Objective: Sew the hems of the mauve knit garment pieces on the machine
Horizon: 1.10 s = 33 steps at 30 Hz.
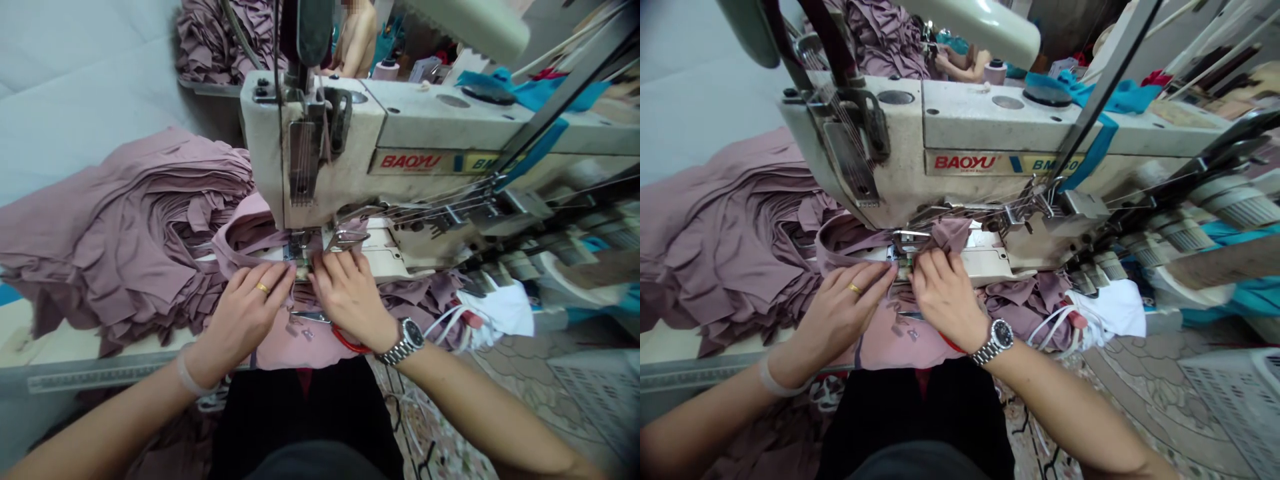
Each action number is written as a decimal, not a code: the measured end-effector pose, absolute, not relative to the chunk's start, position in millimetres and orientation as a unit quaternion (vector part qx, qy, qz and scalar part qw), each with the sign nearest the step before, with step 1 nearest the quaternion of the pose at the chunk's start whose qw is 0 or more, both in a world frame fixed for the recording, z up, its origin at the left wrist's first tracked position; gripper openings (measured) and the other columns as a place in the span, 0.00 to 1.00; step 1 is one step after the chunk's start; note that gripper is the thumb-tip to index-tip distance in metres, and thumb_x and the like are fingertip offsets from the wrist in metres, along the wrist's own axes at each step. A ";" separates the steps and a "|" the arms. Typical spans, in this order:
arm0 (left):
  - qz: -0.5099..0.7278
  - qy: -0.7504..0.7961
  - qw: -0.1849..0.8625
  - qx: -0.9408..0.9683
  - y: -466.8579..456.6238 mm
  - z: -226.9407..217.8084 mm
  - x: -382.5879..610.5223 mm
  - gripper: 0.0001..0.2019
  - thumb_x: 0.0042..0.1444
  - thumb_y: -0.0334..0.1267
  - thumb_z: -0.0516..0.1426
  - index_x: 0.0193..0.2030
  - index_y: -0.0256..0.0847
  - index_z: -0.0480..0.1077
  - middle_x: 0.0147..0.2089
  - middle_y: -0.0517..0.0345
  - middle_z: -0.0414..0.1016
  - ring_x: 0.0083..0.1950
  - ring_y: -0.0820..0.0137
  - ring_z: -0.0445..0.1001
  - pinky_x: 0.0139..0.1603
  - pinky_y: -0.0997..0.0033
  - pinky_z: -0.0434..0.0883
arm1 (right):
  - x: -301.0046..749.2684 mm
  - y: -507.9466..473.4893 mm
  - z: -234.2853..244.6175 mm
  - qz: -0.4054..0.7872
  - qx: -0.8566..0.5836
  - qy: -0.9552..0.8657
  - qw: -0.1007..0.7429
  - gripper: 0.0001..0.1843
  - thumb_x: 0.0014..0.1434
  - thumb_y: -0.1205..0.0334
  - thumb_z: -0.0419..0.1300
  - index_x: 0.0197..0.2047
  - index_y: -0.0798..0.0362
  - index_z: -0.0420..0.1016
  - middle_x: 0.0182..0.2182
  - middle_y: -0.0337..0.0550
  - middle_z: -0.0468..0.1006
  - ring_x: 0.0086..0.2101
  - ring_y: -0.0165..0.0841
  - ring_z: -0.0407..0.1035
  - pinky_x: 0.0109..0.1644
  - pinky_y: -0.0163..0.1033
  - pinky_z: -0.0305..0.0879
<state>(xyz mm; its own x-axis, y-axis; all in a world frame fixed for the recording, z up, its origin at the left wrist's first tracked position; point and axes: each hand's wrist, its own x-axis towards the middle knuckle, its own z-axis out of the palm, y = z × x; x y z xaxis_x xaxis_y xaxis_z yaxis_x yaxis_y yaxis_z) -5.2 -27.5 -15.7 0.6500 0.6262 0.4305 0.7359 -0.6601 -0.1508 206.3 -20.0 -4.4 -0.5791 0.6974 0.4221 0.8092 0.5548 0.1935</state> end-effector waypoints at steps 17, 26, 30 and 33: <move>-0.176 -0.378 0.155 -0.896 -24.3 -16.8 -7.6 0.22 0.63 0.27 0.50 0.65 0.31 0.62 0.61 0.42 0.69 0.57 0.59 0.68 0.53 0.60 0.65 | 227.4 -17.6 -14.2 -0.139 -0.282 -0.928 0.201 0.19 0.65 0.74 0.50 0.57 0.66 0.69 0.57 0.59 0.71 0.57 0.44 0.64 0.59 0.49 0.67; -0.182 -0.408 0.166 -0.879 -24.4 -11.2 1.1 0.19 0.61 0.29 0.52 0.59 0.34 0.68 0.57 0.45 0.71 0.53 0.57 0.69 0.48 0.59 0.65 | 197.3 -28.7 -21.4 -0.099 -0.422 -0.869 0.238 0.22 0.65 0.71 0.49 0.61 0.65 0.66 0.57 0.59 0.70 0.57 0.46 0.61 0.58 0.53 0.66; -0.189 -0.399 0.152 -0.884 -24.0 -11.1 2.6 0.20 0.60 0.27 0.51 0.59 0.30 0.68 0.59 0.45 0.71 0.55 0.58 0.69 0.52 0.59 0.64 | 197.4 -28.3 -14.3 -0.120 -0.419 -0.878 0.199 0.22 0.66 0.70 0.49 0.61 0.65 0.66 0.57 0.59 0.70 0.55 0.46 0.62 0.57 0.52 0.65; -0.190 -0.400 0.148 -0.884 -23.3 -11.2 2.8 0.21 0.60 0.27 0.51 0.60 0.29 0.66 0.58 0.45 0.71 0.55 0.59 0.69 0.51 0.59 0.64 | 197.9 -27.1 -9.5 -0.124 -0.416 -0.883 0.179 0.21 0.66 0.69 0.49 0.60 0.66 0.67 0.56 0.58 0.71 0.54 0.46 0.63 0.56 0.51 0.65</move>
<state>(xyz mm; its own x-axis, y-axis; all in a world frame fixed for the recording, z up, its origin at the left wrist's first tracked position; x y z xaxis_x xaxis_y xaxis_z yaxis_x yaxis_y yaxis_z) 2.8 -23.3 -11.2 0.6081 0.6516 0.4535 0.7637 -0.6362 -0.1099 197.9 -27.1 -9.5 -0.5892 0.6904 0.4196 0.7793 0.6228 0.0695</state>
